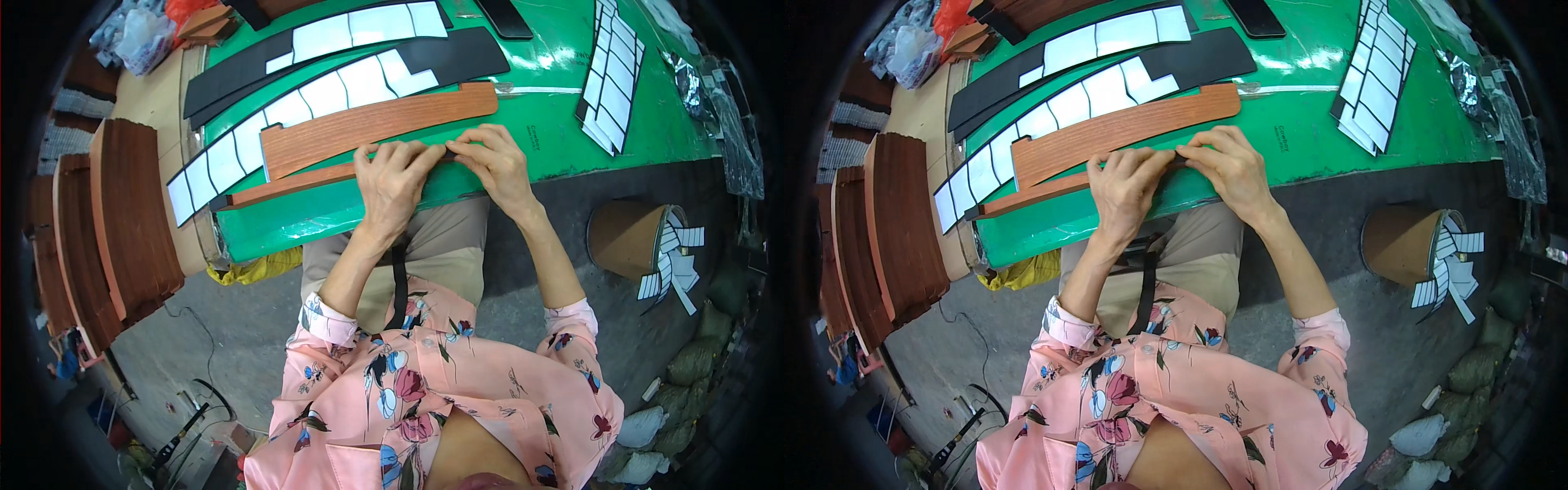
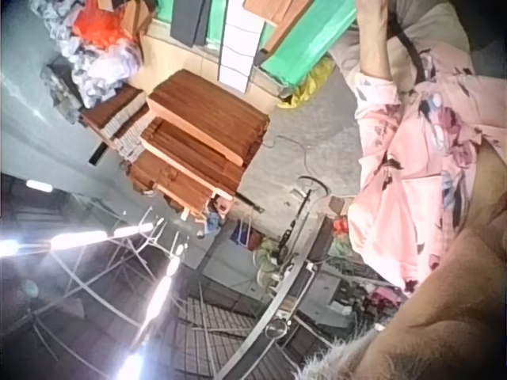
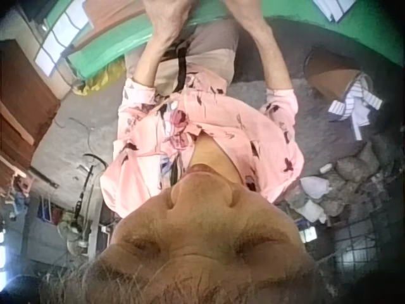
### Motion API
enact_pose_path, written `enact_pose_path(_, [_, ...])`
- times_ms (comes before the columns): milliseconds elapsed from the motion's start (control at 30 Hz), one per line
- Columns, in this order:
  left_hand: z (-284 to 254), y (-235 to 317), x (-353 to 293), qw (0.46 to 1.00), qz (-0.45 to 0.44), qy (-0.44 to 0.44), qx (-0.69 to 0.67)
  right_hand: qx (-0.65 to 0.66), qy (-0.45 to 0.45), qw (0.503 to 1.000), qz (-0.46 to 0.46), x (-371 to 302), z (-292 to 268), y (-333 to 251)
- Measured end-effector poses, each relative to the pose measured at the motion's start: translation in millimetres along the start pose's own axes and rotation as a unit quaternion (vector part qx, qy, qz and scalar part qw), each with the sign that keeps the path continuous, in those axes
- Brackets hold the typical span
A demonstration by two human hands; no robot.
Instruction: The recorder is manually applying black foam or plastic strips to long, brown, wooden or bamboo furniture components.
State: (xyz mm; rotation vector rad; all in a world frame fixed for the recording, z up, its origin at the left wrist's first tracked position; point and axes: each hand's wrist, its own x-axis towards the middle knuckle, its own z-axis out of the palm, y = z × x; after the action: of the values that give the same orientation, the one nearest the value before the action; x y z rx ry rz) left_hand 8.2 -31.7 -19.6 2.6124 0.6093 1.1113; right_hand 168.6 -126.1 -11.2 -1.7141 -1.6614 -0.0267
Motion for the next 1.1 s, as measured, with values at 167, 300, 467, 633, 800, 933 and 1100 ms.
enact_pose_path(167, [-1, -2, -3, 0.997, 0.059, 0.023, 0.035, -0.086, 0.055, 0.994, -0.037, -12, 8, -10])
enact_pose_path(300, [-4, -3, -7, 0.999, 0.029, -0.042, 0.001, -0.009, 0.029, 0.999, 0.038, -17, 13, -11])
enact_pose_path(467, [-53, -13, -11, 0.999, 0.008, -0.027, 0.030, 0.173, -0.028, 0.976, 0.132, -24, 6, -11])
enact_pose_path(633, [-152, -70, -65, 0.947, -0.256, 0.175, 0.087, 0.261, -0.055, 0.891, 0.367, -22, -19, 3])
enact_pose_path(800, [-182, -124, -89, 0.883, -0.468, 0.033, -0.017, 0.287, -0.122, 0.838, 0.447, -9, -7, -5])
enact_pose_path(933, [-194, -118, -110, 0.800, -0.530, 0.070, -0.272, 0.340, -0.105, 0.814, 0.459, -14, -9, -17])
enact_pose_path(1100, [-194, -110, -105, 0.818, -0.499, 0.051, -0.280, 0.305, -0.087, 0.847, 0.426, -18, -12, -14])
